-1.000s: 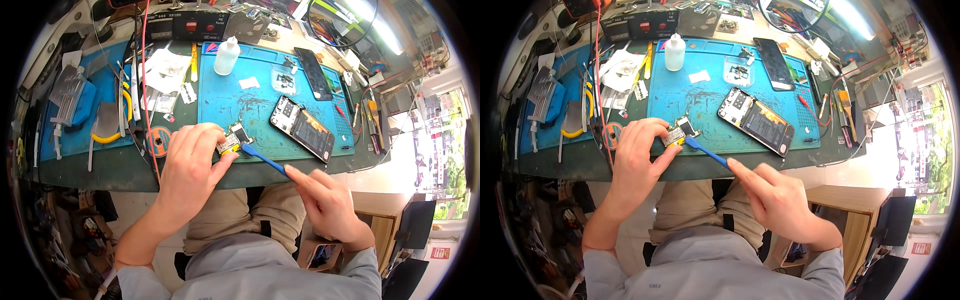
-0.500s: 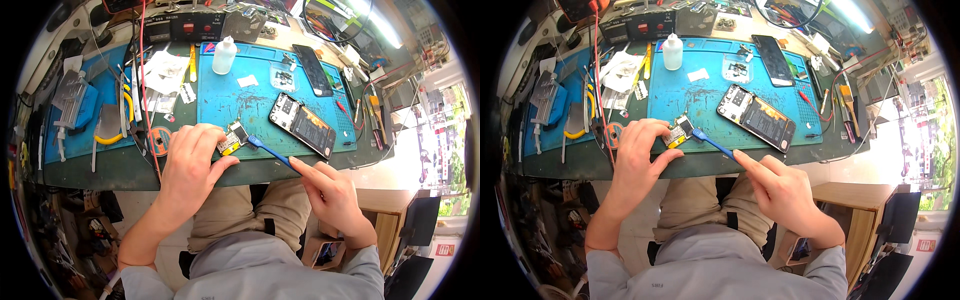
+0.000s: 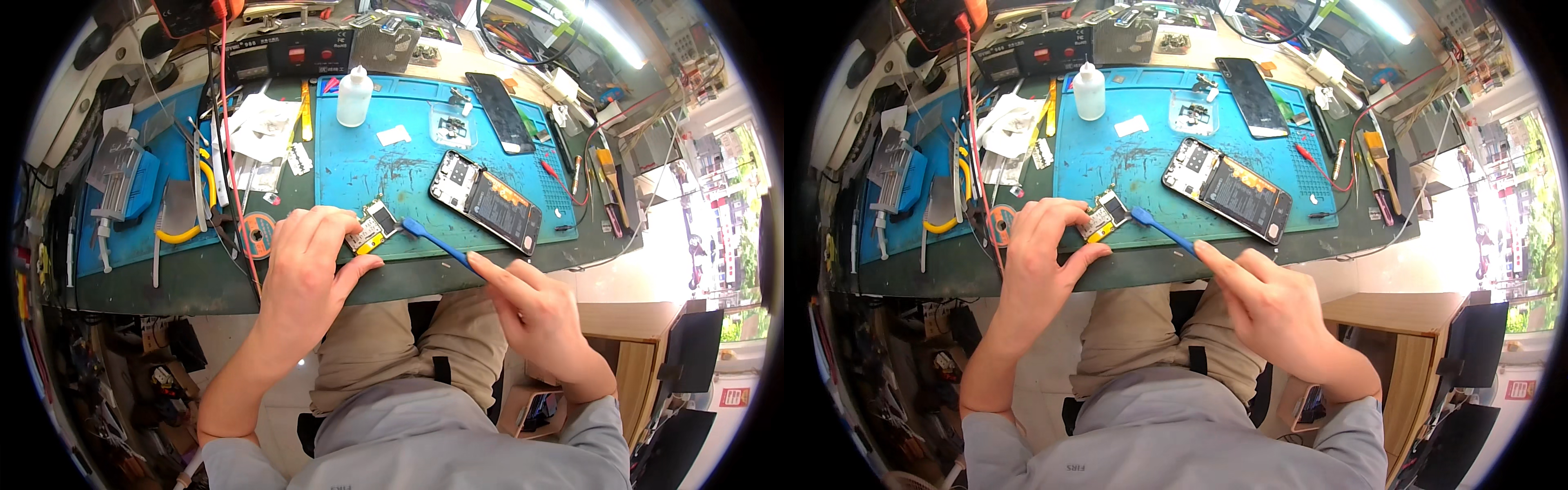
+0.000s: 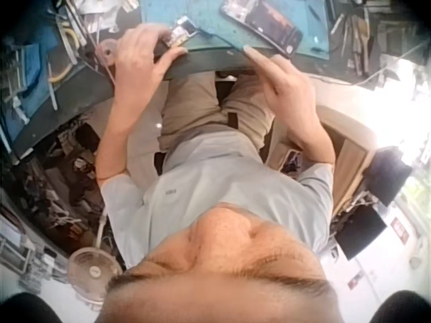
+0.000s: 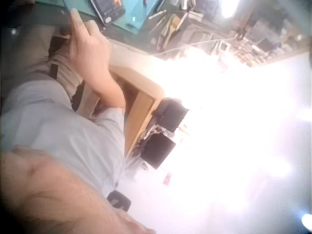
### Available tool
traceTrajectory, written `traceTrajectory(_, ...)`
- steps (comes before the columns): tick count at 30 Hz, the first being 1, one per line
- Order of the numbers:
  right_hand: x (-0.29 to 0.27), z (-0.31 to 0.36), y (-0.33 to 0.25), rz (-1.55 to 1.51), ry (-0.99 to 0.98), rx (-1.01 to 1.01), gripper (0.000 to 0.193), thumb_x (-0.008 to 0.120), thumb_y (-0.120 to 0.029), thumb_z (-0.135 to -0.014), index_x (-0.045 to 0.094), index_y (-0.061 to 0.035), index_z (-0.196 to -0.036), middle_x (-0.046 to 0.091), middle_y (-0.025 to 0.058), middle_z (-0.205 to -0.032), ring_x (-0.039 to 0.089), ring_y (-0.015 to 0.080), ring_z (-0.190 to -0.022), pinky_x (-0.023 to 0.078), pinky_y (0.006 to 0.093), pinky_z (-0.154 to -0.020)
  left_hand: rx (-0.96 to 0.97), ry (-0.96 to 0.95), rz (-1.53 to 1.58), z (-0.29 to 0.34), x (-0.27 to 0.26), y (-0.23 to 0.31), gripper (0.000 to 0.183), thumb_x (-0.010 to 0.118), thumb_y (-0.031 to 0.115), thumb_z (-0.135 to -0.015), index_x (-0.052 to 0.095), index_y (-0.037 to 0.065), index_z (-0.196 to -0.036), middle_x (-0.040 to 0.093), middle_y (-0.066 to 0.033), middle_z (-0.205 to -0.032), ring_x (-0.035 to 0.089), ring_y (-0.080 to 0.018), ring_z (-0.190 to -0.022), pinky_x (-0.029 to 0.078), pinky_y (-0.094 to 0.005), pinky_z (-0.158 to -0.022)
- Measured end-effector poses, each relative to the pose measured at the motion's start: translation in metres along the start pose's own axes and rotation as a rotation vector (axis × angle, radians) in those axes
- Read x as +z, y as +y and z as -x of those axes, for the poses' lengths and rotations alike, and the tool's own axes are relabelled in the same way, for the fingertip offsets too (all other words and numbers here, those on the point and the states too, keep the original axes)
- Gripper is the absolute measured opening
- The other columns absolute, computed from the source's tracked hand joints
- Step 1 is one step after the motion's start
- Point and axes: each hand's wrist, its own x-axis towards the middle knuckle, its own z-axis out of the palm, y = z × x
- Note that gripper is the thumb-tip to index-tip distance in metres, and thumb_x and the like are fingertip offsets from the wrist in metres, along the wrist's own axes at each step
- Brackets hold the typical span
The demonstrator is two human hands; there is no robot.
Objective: The person tests a smartphone by unlocking it and navigating the interface. They then disassemble the device, removing the back cover and disconnecting internal components. The person cleans a small circuit board using a syringe and a brush.
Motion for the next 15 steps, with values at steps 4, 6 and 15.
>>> traceTrajectory(4,0.016,-0.014,-0.005,-0.021,0.103,-0.079,0.054,0.067,0.0,-0.085,0.062,-0.0129,-0.137,0.054,0.003,-0.076,0.057,0.0212,-0.057,0.046,0.0353,-0.049,0.01,-0.014,-0.004,-0.002,0.002,0.003,0.037,0.085,0.011,-0.074,0.061,0.004,-0.1,0.066,-0.0102,-0.104,0.058,-0.0299,-0.095,0.045,-0.0408,-0.084)
traceTrajectory(6,0.007,-0.005,-0.003,-0.003,0.074,-0.034,0.053,0.067,0.0,-0.085,0.062,-0.0129,-0.137,0.053,0.0034,-0.077,0.056,0.0217,-0.057,0.046,0.0355,-0.05,0.014,-0.013,0.001,-0.001,0.0,0.002,0.037,0.085,0.011,-0.074,0.061,0.004,-0.099,0.066,-0.0102,-0.104,0.058,-0.0297,-0.094,0.046,-0.0406,-0.084)
traceTrajectory(15,0.001,0.0,0.0,-0.04,0.017,-0.022,0.054,0.066,0.0,-0.085,0.06,-0.0104,-0.138,0.053,0.0047,-0.079,0.057,0.0216,-0.06,0.047,0.0351,-0.053,0.067,0.025,-0.013,0.001,0.003,-0.004,0.039,0.085,0.013,-0.074,0.061,0.004,-0.103,0.063,-0.0086,-0.101,0.056,-0.029,-0.09,0.043,-0.0408,-0.08)
